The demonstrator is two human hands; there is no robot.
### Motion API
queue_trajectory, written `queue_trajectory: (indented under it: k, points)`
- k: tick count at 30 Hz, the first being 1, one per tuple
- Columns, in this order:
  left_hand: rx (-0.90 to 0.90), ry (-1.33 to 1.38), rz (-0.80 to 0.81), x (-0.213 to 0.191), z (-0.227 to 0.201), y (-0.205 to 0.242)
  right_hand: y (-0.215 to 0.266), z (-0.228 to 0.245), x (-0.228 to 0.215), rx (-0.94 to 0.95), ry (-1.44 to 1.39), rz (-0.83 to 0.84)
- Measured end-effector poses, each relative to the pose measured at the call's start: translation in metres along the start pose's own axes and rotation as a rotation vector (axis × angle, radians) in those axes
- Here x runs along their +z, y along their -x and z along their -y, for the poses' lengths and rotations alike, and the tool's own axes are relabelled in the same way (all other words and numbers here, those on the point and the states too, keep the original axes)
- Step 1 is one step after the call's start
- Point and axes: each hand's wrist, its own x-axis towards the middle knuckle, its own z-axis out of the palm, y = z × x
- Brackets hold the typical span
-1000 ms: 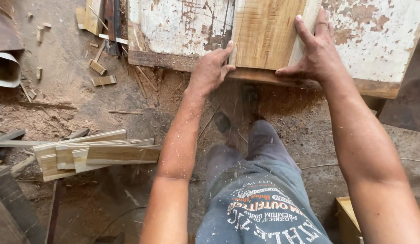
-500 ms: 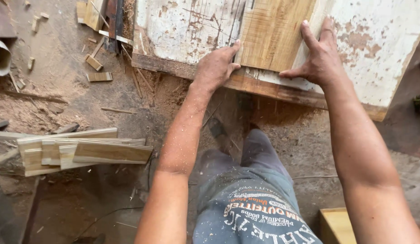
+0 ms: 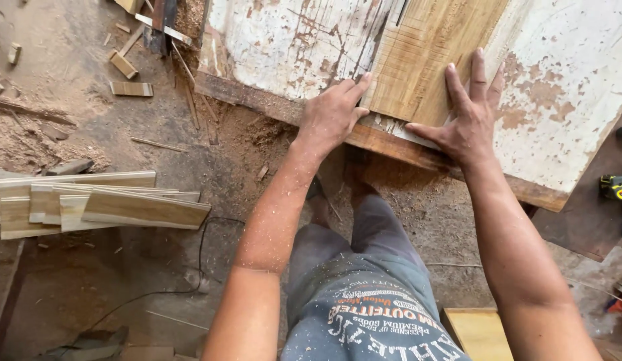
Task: Handling and inspecting wooden planks on a work surface in a workshop.
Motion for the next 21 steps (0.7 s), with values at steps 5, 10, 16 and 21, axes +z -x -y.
queue_trajectory:
  k: [5, 10, 16, 21]
  points:
    - [0.058, 0.088, -0.285, -0.009, -0.006, 0.013, -0.003, -0.003, 0.005, -0.033, -0.013, -0.061]
    - [0.054, 0.004, -0.310, -0.021, -0.021, 0.006, -0.004, 0.017, -0.015, -0.013, -0.062, -0.085]
    - [0.059, -0.056, -0.219, -0.019, -0.018, 0.002, -0.005, 0.015, -0.017, 0.011, -0.140, -0.066]
    - [0.119, -0.047, -0.218, -0.009, -0.012, 0.023, 0.013, 0.024, -0.009, -0.048, -0.168, -0.147]
